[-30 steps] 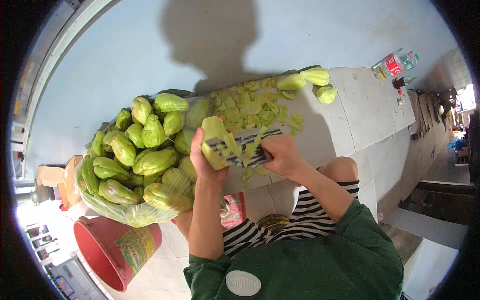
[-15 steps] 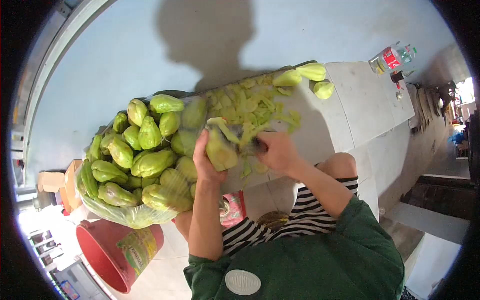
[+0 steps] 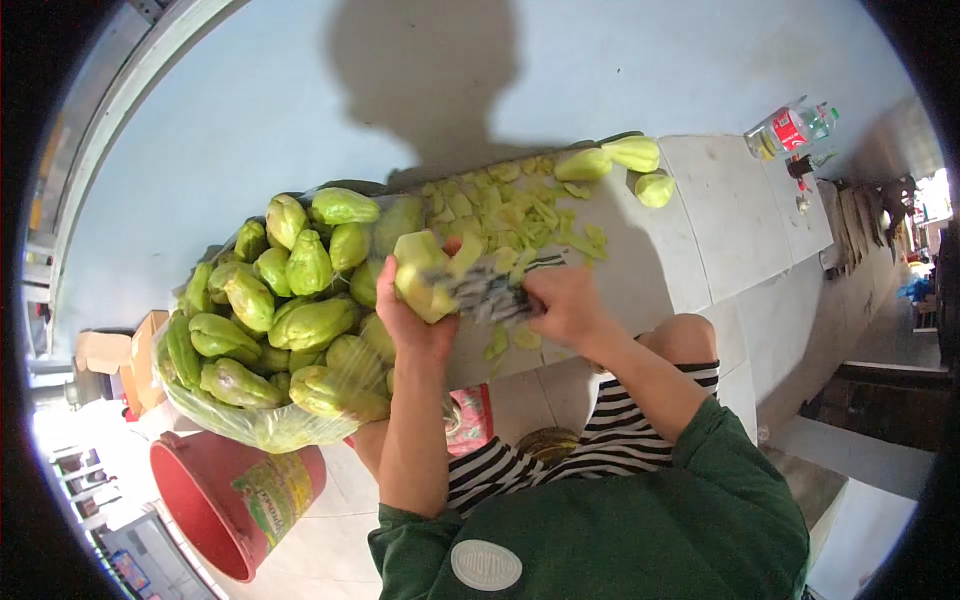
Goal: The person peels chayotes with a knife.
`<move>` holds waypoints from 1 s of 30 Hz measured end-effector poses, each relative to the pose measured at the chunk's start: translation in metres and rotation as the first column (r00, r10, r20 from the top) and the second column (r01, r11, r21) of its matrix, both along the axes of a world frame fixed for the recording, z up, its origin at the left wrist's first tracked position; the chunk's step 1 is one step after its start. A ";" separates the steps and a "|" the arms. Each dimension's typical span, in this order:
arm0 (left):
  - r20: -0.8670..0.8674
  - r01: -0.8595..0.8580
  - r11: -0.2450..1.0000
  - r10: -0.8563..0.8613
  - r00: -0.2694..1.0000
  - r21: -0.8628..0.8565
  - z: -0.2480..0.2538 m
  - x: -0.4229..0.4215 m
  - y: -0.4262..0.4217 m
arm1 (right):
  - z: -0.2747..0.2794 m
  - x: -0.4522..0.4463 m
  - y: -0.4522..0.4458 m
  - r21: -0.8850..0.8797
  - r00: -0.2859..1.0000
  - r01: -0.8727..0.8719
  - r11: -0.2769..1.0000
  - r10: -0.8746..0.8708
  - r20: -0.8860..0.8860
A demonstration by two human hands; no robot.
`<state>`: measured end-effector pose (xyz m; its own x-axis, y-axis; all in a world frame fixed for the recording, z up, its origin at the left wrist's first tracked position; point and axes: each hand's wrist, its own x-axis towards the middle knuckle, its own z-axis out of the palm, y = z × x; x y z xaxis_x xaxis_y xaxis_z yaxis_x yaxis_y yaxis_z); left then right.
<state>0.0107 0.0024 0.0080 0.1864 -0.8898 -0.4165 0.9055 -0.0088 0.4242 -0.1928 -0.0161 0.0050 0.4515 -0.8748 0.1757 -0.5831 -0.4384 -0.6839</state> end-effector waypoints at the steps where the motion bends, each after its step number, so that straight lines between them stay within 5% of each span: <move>1: 0.008 0.082 0.991 -0.081 0.997 -0.101 -0.005 0.002 0.001 | -0.002 0.000 0.001 -0.195 0.994 -0.109 0.975 0.104 -0.035; 2: 0.024 0.163 0.966 -0.161 0.987 -0.200 -0.010 0.003 0.003 | -0.004 0.000 0.002 -0.376 0.976 -0.216 0.901 0.196 -0.091; 11: -0.040 0.177 0.968 -0.187 0.982 -0.178 -0.019 -0.007 0.003 | 0.000 0.009 0.010 -0.597 0.960 -0.270 0.755 0.256 -0.110; 22: -0.049 0.174 0.969 -0.185 0.981 -0.173 -0.016 -0.007 0.004 | -0.007 0.005 0.003 -0.511 0.981 -0.193 0.838 0.155 -0.117; 23: -0.034 -0.002 0.997 0.005 0.999 0.073 -0.013 -0.013 0.006 | -0.008 0.003 0.000 -0.489 0.986 -0.147 0.860 0.090 -0.137; 26: -0.068 0.157 0.975 -0.169 0.983 -0.160 -0.018 -0.007 0.008 | -0.004 0.001 0.002 -0.490 0.971 -0.237 0.839 0.181 -0.158; 28: -0.053 0.139 0.988 -0.143 0.988 -0.066 -0.009 -0.010 0.007 | 0.006 0.005 0.009 -0.510 0.960 -0.281 0.813 0.233 -0.156; 30: 0.020 0.194 0.969 -0.194 0.981 -0.155 -0.018 -0.006 0.005 | 0.007 0.009 0.013 -0.528 0.946 -0.323 0.786 0.287 -0.151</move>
